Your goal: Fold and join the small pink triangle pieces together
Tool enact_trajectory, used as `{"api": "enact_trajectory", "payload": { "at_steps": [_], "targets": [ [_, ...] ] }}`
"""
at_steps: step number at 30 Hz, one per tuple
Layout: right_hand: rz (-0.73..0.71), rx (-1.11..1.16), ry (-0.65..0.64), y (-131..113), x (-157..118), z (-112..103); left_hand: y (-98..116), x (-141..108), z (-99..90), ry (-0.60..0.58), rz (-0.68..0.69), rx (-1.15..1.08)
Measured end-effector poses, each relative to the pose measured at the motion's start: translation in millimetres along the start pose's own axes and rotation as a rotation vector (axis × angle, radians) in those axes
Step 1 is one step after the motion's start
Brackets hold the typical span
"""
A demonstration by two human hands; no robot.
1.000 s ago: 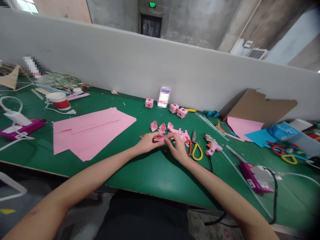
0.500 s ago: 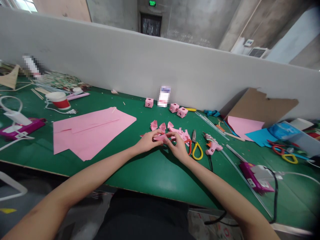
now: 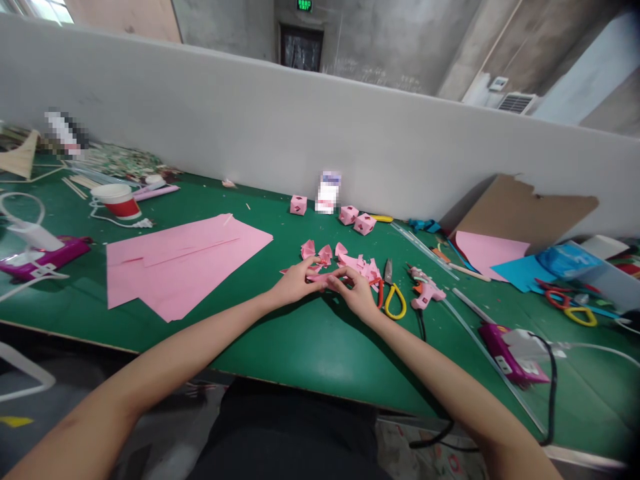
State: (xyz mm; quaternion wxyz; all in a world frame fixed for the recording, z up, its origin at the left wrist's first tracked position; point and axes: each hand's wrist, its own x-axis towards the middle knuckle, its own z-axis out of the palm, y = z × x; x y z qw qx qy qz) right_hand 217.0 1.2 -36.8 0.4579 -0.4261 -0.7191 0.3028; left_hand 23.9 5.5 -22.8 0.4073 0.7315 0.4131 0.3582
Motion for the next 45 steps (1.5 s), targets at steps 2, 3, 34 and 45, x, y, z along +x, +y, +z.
{"api": "enact_trajectory", "payload": {
  "at_steps": [2,3,34,45],
  "targets": [
    [-0.002,0.002,0.002,-1.0,-0.5,-0.2,0.3,0.4,-0.1,0.004,-0.003,-0.001],
    [-0.004,0.003,0.003,-1.4,-0.8,-0.3,0.5,0.6,0.0,0.007,-0.004,-0.001],
    [0.011,-0.010,-0.001,-8.6,-1.7,-0.5,-1.6,0.8,2.4,-0.052,-0.035,-0.165],
    [-0.001,0.000,-0.006,-6.6,-2.0,-0.9,-0.5,0.6,1.8,-0.051,-0.035,-0.124]
  ]
}}
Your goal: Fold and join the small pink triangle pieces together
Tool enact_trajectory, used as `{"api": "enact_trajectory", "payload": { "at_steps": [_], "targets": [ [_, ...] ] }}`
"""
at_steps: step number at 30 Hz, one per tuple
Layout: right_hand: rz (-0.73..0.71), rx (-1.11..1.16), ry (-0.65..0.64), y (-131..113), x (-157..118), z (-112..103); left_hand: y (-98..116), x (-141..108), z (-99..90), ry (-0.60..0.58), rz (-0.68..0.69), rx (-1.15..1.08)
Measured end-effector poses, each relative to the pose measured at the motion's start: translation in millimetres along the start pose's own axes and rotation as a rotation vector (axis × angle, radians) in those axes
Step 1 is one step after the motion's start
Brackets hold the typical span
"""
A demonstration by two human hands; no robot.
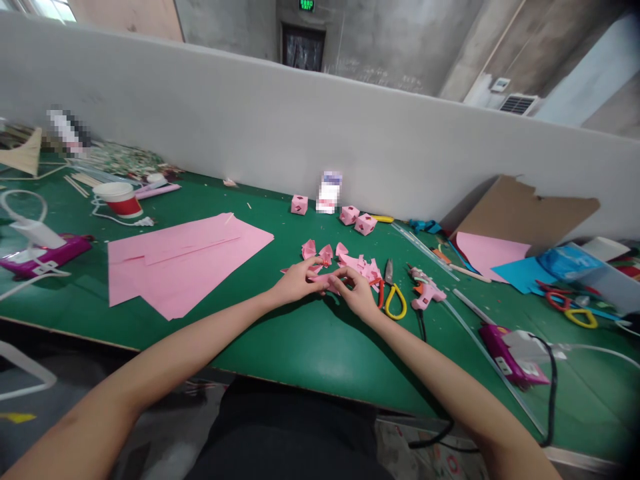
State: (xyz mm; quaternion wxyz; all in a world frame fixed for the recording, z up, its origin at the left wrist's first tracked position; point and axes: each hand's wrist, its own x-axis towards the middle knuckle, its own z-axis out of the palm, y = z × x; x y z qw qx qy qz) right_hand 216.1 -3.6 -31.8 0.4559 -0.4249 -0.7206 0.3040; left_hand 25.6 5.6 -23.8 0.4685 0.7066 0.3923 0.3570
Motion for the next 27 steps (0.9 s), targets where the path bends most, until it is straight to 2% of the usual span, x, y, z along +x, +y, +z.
{"api": "enact_trajectory", "payload": {
  "at_steps": [13,16,21,27],
  "targets": [
    [0.037,0.002,-0.022,-0.6,0.5,0.2,-0.2,1.1,0.2,-0.032,0.046,-0.042],
    [0.050,0.015,-0.036,-0.8,0.6,-0.3,1.8,0.4,-1.7,-0.033,0.073,0.042],
    [0.039,0.026,-0.053,1.4,0.7,-1.4,1.4,1.0,-5.0,0.000,0.166,0.315],
    [0.045,0.046,-0.059,2.4,0.0,-1.1,2.7,0.6,-6.2,-0.013,0.145,0.351]
  ]
}}
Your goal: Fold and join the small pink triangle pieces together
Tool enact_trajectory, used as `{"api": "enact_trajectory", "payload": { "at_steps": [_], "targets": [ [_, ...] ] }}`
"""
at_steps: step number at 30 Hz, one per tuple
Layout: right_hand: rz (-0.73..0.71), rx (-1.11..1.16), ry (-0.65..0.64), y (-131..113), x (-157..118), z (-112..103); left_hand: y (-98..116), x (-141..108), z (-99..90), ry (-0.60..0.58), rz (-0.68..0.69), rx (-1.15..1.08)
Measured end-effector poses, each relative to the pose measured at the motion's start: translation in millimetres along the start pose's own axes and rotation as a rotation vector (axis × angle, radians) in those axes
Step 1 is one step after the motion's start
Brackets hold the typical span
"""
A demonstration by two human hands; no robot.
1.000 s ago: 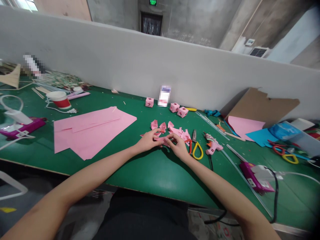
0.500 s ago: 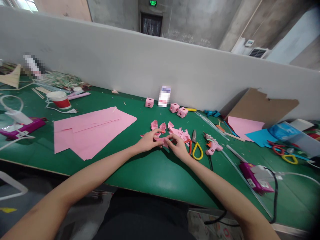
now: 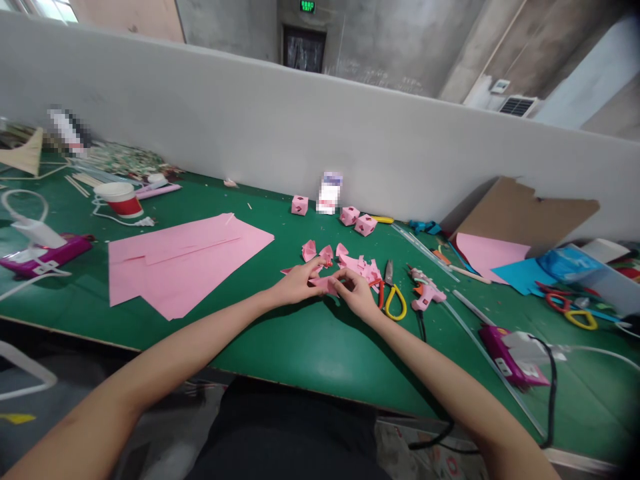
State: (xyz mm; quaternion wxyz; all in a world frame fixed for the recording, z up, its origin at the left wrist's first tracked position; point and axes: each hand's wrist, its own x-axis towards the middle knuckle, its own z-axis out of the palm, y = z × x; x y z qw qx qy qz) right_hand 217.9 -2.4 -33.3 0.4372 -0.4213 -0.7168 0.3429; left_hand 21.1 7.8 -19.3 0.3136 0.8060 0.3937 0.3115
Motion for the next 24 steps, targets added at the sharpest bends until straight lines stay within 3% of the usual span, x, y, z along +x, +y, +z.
{"api": "enact_trajectory", "payload": {
  "at_steps": [8,13,24],
  "targets": [
    [0.040,0.049,-0.031,-1.3,1.2,0.6,0.1,0.3,-0.1,0.015,-0.040,-0.084],
    [0.068,0.060,-0.100,-4.5,2.0,0.2,3.7,1.0,-2.4,0.134,-0.077,-0.142],
    [0.131,0.144,-0.042,-0.1,3.0,1.2,11.8,0.1,-6.0,0.198,-0.046,-0.144]
  ]
}}
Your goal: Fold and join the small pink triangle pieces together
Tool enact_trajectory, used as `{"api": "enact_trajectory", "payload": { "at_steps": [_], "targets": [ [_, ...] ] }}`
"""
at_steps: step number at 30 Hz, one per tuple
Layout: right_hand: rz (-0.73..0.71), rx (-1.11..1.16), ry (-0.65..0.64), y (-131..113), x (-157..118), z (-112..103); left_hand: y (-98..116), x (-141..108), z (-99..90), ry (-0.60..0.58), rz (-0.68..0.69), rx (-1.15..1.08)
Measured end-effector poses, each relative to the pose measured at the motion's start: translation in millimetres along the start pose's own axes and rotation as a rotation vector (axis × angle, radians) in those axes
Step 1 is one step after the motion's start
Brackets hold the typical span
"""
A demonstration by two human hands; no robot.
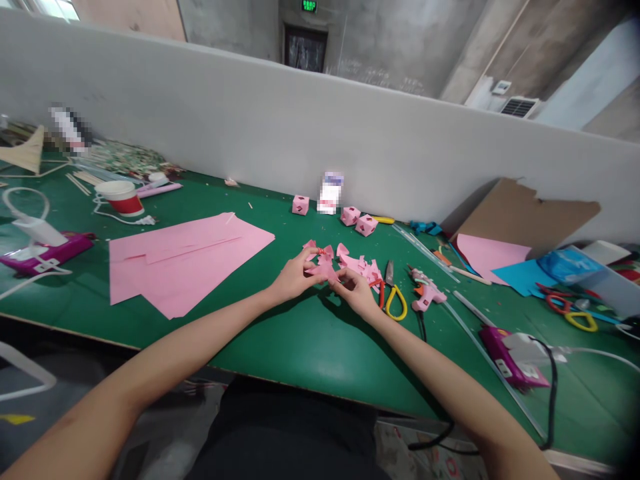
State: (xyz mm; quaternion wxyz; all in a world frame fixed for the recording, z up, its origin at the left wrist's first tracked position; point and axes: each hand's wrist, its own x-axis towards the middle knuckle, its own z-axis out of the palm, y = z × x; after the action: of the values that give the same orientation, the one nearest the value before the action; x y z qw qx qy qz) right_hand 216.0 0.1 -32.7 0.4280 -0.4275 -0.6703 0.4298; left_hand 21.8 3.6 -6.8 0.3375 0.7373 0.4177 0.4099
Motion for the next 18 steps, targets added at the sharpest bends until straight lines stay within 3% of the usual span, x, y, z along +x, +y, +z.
{"api": "enact_trajectory", "payload": {
  "at_steps": [11,18],
  "targets": [
    [0.028,0.089,-0.003,-3.8,1.2,-1.8,-6.2,1.7,7.1,-0.005,-0.044,-0.186],
    [0.027,0.102,-0.005,-1.3,1.7,-2.9,-5.2,2.2,6.9,0.014,-0.046,-0.181]
  ]
}}
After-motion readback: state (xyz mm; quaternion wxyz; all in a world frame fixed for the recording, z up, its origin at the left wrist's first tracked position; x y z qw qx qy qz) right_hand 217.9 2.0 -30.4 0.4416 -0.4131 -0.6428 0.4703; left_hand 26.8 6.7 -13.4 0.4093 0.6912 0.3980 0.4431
